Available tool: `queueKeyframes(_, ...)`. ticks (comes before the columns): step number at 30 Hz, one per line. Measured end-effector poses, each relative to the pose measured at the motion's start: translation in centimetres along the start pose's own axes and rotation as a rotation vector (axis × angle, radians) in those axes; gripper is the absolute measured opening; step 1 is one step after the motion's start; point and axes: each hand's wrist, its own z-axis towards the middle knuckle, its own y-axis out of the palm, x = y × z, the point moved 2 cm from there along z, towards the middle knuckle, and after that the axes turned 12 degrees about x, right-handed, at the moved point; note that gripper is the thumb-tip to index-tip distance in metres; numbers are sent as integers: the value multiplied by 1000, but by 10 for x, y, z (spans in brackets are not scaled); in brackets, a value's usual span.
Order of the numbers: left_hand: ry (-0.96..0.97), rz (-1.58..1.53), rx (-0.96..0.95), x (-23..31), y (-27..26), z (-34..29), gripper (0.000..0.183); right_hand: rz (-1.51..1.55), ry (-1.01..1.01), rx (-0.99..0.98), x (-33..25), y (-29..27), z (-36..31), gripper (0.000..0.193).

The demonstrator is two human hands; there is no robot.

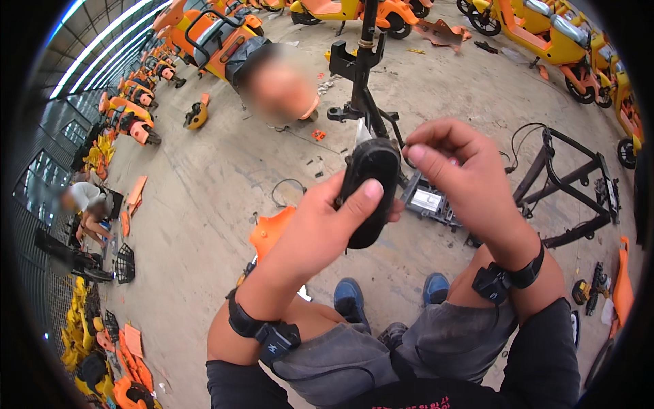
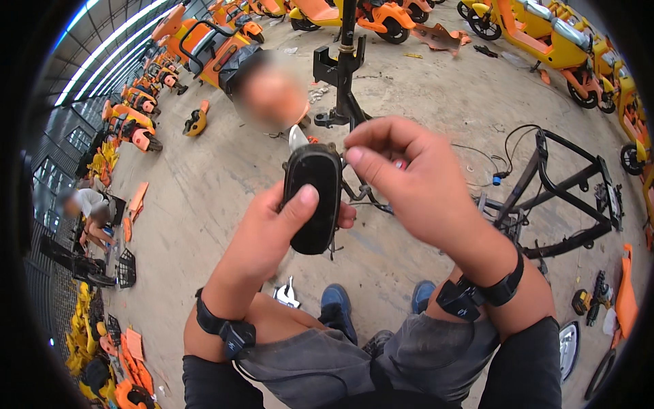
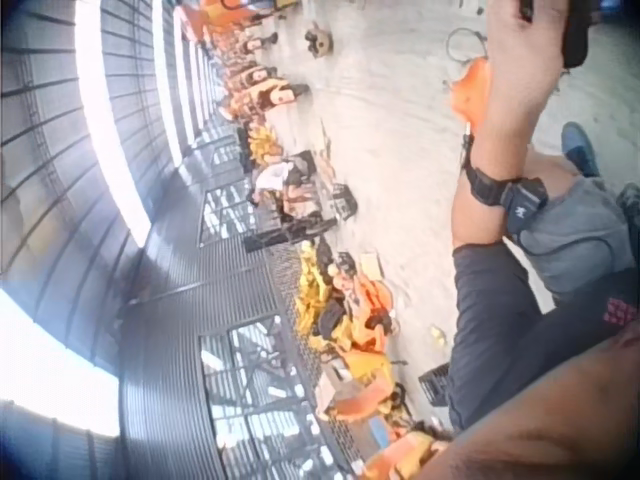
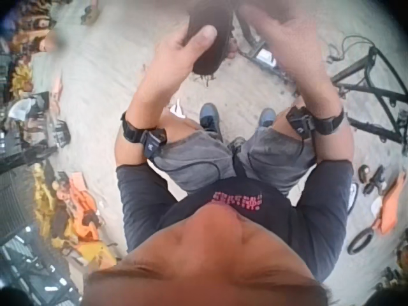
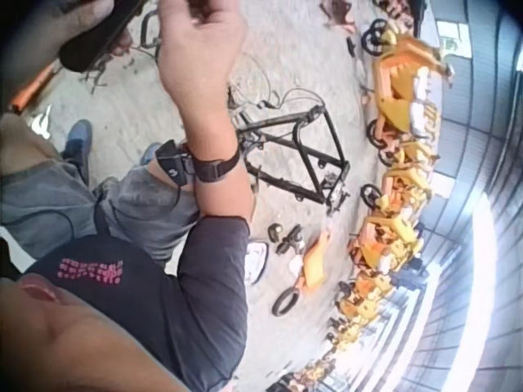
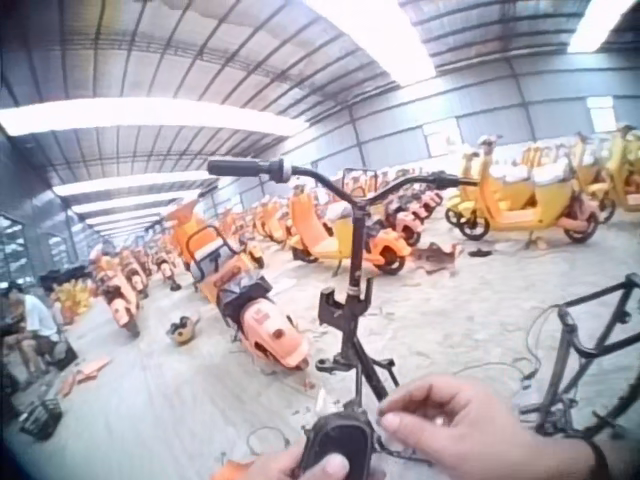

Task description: The person assembles a scooter digital display unit by hand, using a screwdriver to fasten screws into the casing. They then attach a black plastic cover to the display and inspect the assembled unit.

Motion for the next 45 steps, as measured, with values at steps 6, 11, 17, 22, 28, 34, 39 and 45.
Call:
queueKeyframes(6, 9, -29, 62, -14, 8, 41, 46, 167, 84, 8, 31, -2, 29, 17)
queueKeyframes(11, 27, -14, -61, -27, 14, 73, 47, 376, 215, -62, 59, -8, 45, 16)
queueKeyframes(17, 92, -48, 3, -33, 26, 100, 47, 488, 213, 41, 73, -8, 58, 15)
queueKeyframes(22, 136, 55, 31, -34, 22, 104, 43, 425, 231, 53, 77, -4, 65, 15)
queueKeyframes(28, 71, 29, 83, -26, 19, 89, 40, 450, 277, 45, 66, 4, 57, 17)
queueKeyframes(34, 109, 91, 137, -31, 12, 85, 35, 327, 211, 40, 66, 11, 53, 16)
queueKeyframes(39, 87, 113, 99, -36, 9, 79, 37, 383, 220, 70, 63, 12, 50, 19)
queueKeyframes(45, 89, 55, 87, -31, 15, 77, 39, 427, 223, 49, 63, 8, 49, 18)
